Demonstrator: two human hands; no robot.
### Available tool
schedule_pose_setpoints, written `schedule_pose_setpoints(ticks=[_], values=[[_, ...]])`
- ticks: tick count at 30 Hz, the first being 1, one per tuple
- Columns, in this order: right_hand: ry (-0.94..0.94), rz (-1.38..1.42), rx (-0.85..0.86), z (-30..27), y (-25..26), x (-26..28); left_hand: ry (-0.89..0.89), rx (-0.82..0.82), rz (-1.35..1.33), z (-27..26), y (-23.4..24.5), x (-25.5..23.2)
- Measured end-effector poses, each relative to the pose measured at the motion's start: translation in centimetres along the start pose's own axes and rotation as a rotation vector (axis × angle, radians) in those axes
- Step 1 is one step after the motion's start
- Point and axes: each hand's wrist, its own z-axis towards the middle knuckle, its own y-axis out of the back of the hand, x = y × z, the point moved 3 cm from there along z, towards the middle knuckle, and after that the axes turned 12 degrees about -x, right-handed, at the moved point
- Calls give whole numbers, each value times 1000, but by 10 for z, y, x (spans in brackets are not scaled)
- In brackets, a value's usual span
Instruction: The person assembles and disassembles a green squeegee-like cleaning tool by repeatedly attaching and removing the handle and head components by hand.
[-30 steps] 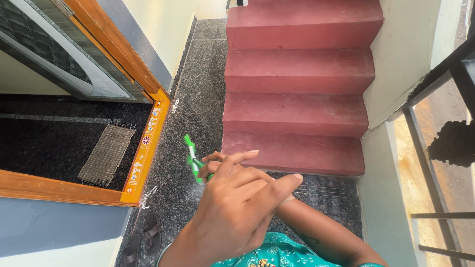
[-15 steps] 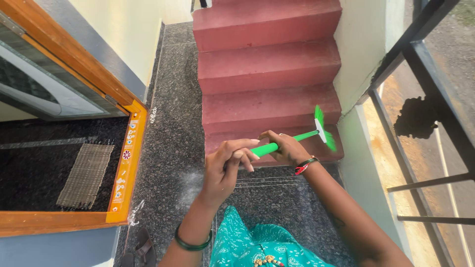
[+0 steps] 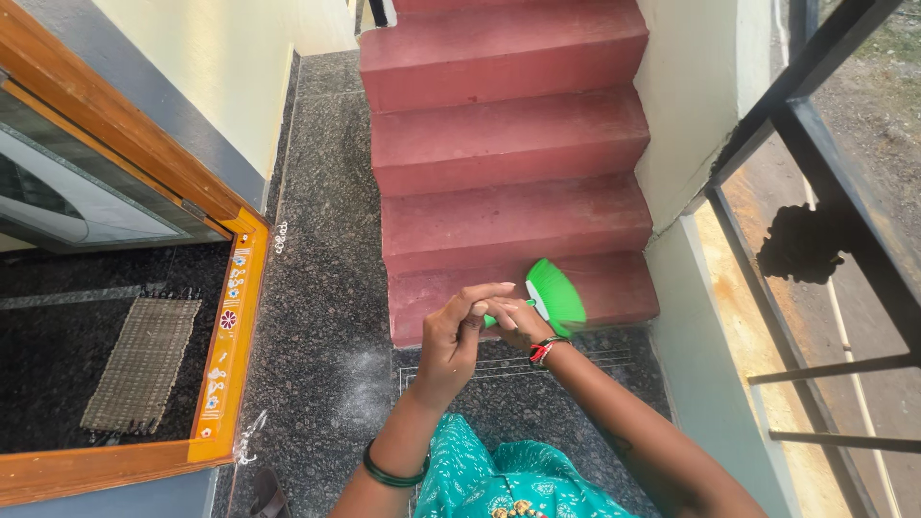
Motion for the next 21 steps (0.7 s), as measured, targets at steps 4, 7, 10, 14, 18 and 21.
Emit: schedule_pose_setpoints(ticks=[4, 7, 10, 14, 18, 21], values=[[-97, -218, 120, 34, -42, 30, -7, -62, 46, 20, 30, -23], [20, -128, 126, 50, -70, 55, -61, -70, 85, 31, 48, -42], [-225, 803, 114, 62, -80, 95, -55, -20, 150, 43, 59, -58], [-219, 1266, 217, 86, -78, 168, -258, 65, 310, 59, 67, -84], [-567, 1235, 244, 103, -91, 219, -348, 251, 358, 73, 88, -124], [111, 269, 282, 115, -65, 241, -389, 219, 241, 80, 112, -165]])
